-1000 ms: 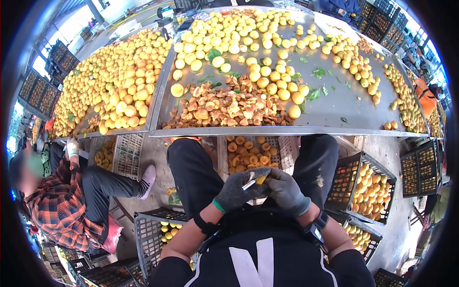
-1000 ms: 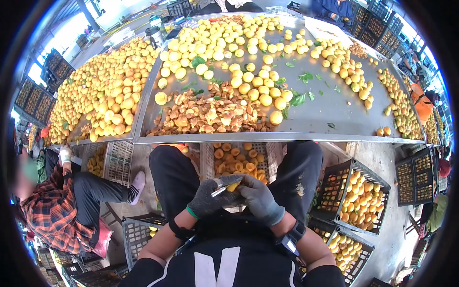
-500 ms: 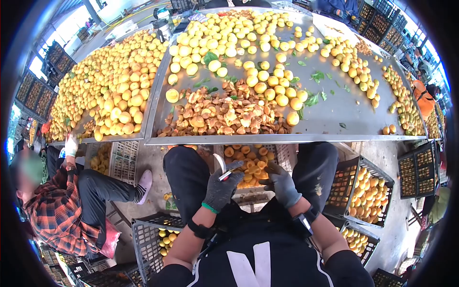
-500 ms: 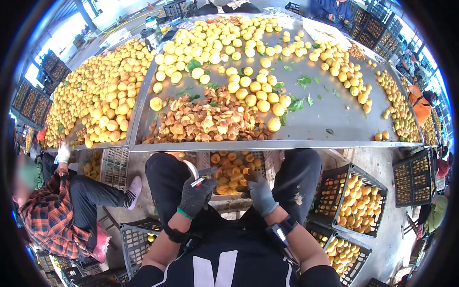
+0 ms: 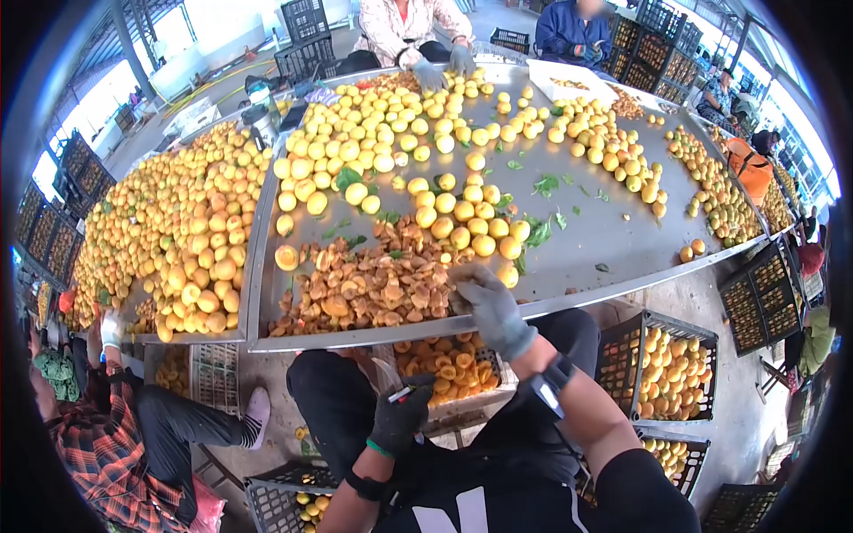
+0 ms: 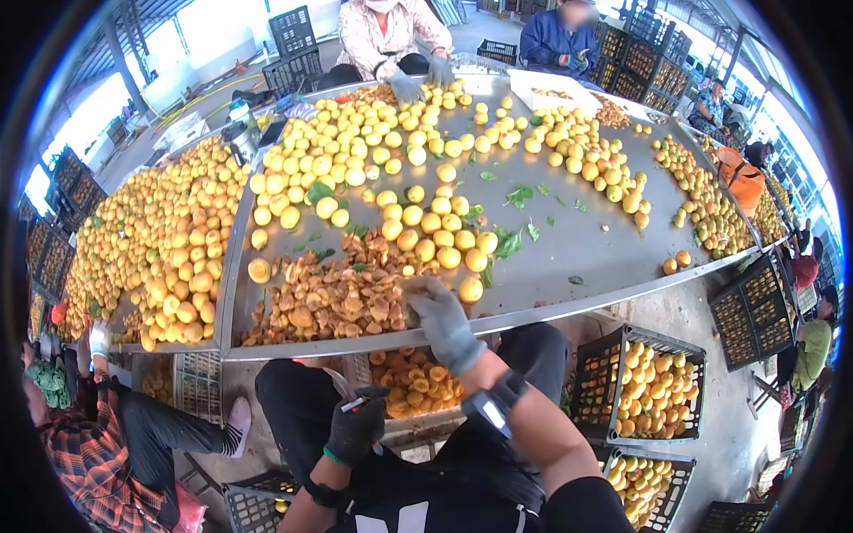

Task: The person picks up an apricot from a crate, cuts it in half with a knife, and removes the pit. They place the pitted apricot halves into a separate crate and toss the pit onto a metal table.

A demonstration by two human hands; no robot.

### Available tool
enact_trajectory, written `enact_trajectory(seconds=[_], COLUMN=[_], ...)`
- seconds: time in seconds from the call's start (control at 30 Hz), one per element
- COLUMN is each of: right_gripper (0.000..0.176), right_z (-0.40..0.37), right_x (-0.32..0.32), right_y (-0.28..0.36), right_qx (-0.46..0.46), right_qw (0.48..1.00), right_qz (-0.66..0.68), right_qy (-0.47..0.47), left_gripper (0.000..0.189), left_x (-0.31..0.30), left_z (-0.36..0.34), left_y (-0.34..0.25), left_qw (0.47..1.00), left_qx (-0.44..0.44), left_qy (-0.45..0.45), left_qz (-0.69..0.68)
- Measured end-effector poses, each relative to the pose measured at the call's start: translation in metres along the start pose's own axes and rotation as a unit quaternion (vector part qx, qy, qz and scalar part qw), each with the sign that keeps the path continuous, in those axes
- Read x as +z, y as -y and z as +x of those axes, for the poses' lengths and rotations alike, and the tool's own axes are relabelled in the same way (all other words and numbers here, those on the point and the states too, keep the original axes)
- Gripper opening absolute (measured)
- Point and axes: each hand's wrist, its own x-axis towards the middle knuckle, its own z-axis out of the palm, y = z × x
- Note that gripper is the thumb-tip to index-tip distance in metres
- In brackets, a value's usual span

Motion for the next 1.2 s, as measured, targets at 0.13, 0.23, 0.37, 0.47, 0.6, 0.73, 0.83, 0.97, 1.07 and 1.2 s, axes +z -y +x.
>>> enact_trajectory(seconds=[0.13, 0.23, 0.37, 0.47, 0.6, 0.73, 0.83, 0.97, 1.07, 1.2], right_gripper=[0.032, 0.029, 0.025, 0.033, 0.042, 0.044, 0.043, 0.038, 0.035, 0.031], right_z=[0.034, 0.052, 0.093, 0.094, 0.096, 0.110, 0.109, 0.098, 0.120, 0.122], right_x=[0.001, -0.028, -0.115, -0.137, -0.116, -0.123, -0.118, -0.083, -0.088, -0.089], right_y=[-0.001, -0.006, -0.007, 0.027, 0.012, 0.000, 0.006, 0.020, -0.011, -0.004], right_qx=[-0.076, -0.099, -0.254, -0.134, -0.071, -0.115, -0.171, -0.195, -0.284, -0.231], right_qw=[0.993, 0.995, 0.929, 0.781, 0.745, 0.731, 0.775, 0.681, 0.533, 0.562], right_qz=[-0.087, -0.006, -0.225, -0.586, -0.653, -0.657, -0.592, -0.703, -0.792, -0.791], right_qy=[-0.021, -0.029, -0.152, -0.169, -0.118, -0.142, -0.139, -0.069, -0.088, -0.070], left_gripper=[0.017, 0.017, 0.021, 0.024, 0.024, 0.024, 0.025, 0.025, 0.025, 0.026], left_x=[-0.005, -0.011, -0.010, -0.012, -0.005, 0.003, 0.002, 0.004, 0.007, 0.001], left_z=[-0.001, 0.002, 0.007, 0.016, 0.020, 0.022, 0.029, 0.030, 0.028, 0.029], left_y=[-0.002, -0.001, 0.003, 0.015, 0.013, 0.008, 0.013, 0.013, 0.009, 0.013], left_qw=[0.997, 0.992, 0.972, 0.966, 0.975, 0.965, 0.956, 0.946, 0.951, 0.950], left_qx=[-0.014, -0.040, -0.018, -0.010, -0.071, -0.084, -0.043, -0.074, -0.073, -0.081], left_qy=[0.018, 0.006, 0.028, 0.084, 0.105, 0.105, 0.129, 0.123, 0.125, 0.143], left_qz=[0.079, 0.123, 0.234, 0.244, 0.181, 0.226, 0.261, 0.292, 0.274, 0.265])
